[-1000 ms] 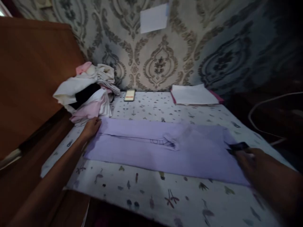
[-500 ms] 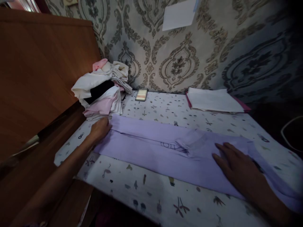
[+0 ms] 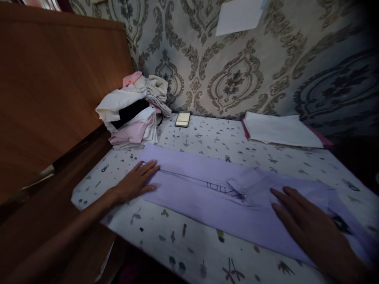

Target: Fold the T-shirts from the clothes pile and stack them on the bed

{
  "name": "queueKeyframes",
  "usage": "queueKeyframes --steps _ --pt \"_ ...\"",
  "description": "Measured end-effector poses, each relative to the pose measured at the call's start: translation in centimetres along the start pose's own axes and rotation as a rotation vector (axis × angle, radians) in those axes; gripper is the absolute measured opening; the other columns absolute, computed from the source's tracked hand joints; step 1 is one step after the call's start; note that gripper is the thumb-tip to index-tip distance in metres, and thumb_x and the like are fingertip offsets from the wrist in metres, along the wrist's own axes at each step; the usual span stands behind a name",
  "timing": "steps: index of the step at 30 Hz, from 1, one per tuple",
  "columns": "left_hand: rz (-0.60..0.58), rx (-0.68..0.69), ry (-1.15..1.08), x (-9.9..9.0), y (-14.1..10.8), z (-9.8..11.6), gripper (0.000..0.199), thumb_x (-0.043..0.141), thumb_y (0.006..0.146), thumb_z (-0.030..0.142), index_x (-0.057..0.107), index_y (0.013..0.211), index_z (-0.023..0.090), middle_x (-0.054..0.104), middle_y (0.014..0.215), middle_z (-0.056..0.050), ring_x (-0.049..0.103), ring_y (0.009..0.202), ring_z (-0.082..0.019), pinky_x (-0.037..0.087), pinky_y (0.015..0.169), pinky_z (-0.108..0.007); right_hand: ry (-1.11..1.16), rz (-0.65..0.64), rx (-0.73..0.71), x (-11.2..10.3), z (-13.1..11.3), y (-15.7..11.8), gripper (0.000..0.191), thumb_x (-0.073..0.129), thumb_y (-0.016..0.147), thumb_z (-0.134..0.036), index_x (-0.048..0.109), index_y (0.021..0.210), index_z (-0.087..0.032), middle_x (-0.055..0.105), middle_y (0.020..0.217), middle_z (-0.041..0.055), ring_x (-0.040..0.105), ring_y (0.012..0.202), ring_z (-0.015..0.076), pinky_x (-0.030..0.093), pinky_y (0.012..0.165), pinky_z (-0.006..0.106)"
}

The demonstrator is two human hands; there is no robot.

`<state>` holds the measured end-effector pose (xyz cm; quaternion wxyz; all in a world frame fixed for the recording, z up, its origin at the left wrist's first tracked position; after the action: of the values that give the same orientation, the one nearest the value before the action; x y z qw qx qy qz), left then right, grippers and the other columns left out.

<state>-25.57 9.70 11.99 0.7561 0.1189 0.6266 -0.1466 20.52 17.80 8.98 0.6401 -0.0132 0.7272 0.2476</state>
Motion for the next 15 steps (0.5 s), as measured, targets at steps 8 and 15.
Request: queueKeyframes --steps 8,15 --pt "0.284 -0.352 -0.103 -3.1 -0.4 -7.2 0.071 0.027 0.101 0.06 0.032 0.156 0.015 0.032 0.164 -0.018 0.031 0.151 -0.029 0.027 0.123 -0.049 0.055 0.062 -0.018 -2.0 -2.0 0.6 0.063 0.028 0.098 -0.053 0.067 0.126 -0.013 0.062 0.138 0.0209 0.051 0.138 0.034 0.045 0.112 0.053" --pt "0.049 -0.141 0.002 -1.4 7.3 -3.7 0.071 0.029 0.101 0.059 0.032 0.156 0.014 0.027 0.165 -0.017 0.022 0.154 -0.028 0.017 0.125 -0.054 0.215 -0.003 -0.268 -1.8 -11.9 4.0 0.052 0.038 0.101 -0.048 0.058 0.14 -0.02 0.051 0.152 0.0151 0.046 0.142 0.0293 0.04 0.115 0.054"
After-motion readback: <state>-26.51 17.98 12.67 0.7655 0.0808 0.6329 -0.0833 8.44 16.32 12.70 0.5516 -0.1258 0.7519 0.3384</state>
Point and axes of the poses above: each hand's wrist, its own y-axis towards the middle knuckle, its own x-axis out of the palm, z = x × y, the point moved 7 cm from there along y, towards the middle knuckle
